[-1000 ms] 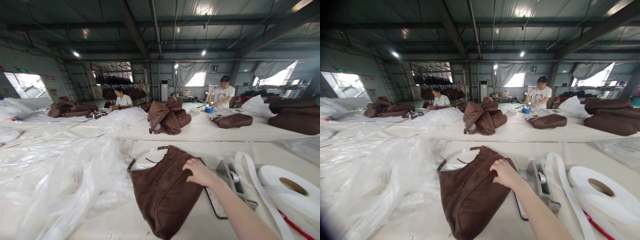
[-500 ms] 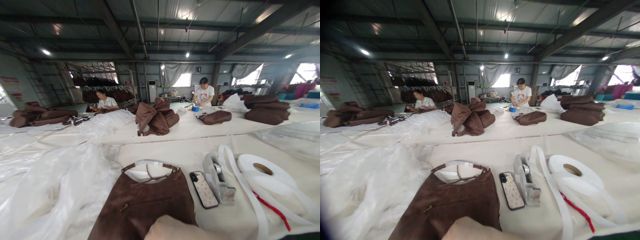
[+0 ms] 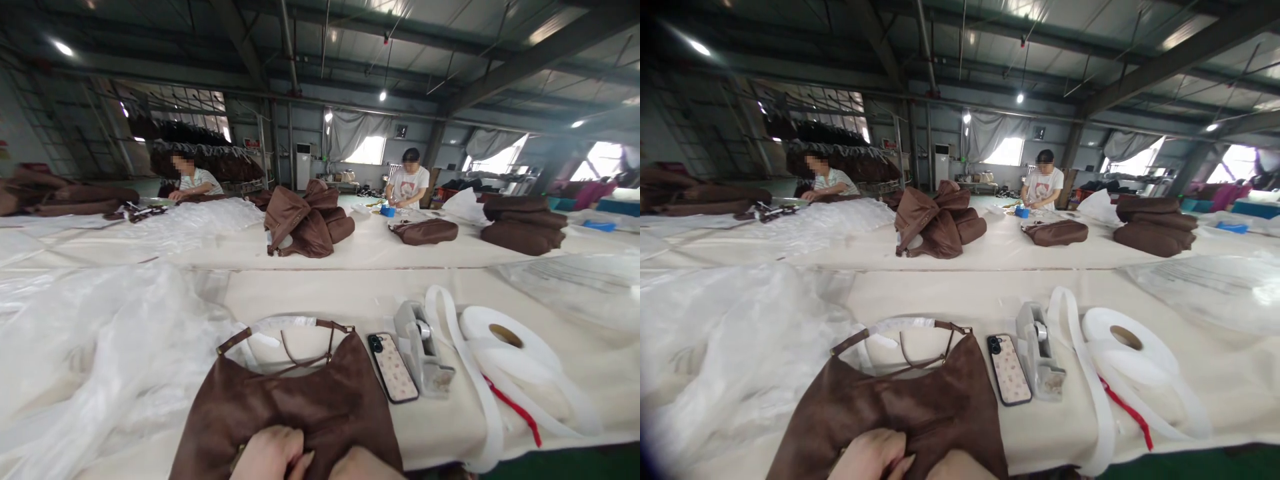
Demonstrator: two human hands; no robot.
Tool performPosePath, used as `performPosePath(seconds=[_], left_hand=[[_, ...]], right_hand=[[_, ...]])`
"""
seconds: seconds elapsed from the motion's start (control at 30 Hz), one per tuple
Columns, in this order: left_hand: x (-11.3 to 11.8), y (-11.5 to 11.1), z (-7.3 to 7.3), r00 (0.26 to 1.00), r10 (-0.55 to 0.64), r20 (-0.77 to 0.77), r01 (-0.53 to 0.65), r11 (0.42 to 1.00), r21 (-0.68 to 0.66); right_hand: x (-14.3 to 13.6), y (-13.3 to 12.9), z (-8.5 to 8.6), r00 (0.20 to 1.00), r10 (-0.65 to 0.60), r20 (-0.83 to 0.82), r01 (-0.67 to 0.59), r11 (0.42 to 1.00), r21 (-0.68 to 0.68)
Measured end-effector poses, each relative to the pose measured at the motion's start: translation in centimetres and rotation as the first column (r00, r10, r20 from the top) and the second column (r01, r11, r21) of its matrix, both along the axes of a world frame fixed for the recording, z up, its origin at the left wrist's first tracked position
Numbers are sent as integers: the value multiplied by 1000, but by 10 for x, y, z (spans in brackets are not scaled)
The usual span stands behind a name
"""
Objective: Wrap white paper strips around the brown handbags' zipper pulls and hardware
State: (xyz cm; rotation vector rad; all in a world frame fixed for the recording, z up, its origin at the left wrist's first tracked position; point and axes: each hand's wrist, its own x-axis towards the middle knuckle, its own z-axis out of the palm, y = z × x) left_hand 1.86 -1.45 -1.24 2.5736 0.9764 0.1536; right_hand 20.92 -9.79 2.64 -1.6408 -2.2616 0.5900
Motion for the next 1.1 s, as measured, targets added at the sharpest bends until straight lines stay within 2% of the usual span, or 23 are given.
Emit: performPosePath(seconds=[0.07,0.1,0.17,0.2,0.23,0.3,0.33,0.43,0.57,0.63,0.7,0.73,0.8,0.87,0.97,1.03,1.1], left_hand=[[-5,-3,-2,998,17,59,-17,1000,0],[-8,-4,-1,996,28,84,-27,1000,-4],[-10,-4,3,994,41,105,-39,999,-17],[-11,-4,4,994,38,98,-35,999,-31],[-12,-3,5,996,34,86,-30,999,-45],[-12,-2,6,997,25,70,-20,997,-70],[-12,-2,6,997,26,71,-20,997,-78],[-15,-5,10,994,38,105,-29,996,-84],[-30,-10,28,974,69,217,-27,981,-190],[-43,-10,35,934,171,314,-69,947,-313],[-57,-8,37,834,380,401,-183,875,-448],[-64,-8,36,754,496,430,-244,820,-517],[-74,-9,33,576,680,454,-295,691,-660],[-82,-14,30,466,777,423,-198,558,-806],[-91,-26,31,450,826,340,38,363,-931],[-96,-34,31,455,835,310,112,291,-950],[-101,-41,28,443,846,296,98,282,-954]], right_hand=[[26,13,6,990,-132,44,129,990,55],[42,21,10,964,-249,98,237,965,116],[77,39,12,812,-503,295,423,856,296],[93,47,11,699,-597,394,467,798,380],[106,54,9,605,-633,483,474,773,421],[124,63,1,493,-647,582,469,761,449],[129,66,-3,480,-634,606,462,770,440],[136,68,-8,505,-588,632,434,806,404],[139,70,12,534,-537,653,397,841,367],[126,72,28,630,-537,561,369,843,392],[97,72,43,820,-483,306,326,835,443],[76,71,49,905,-399,151,292,838,462],[27,66,55,985,-165,-54,172,877,449],[-21,61,53,985,35,-166,37,911,411],[-76,55,35,934,251,-256,-164,934,316],[-98,53,21,907,320,-273,-256,935,246],[-111,51,9,894,350,-279,-306,933,191]])
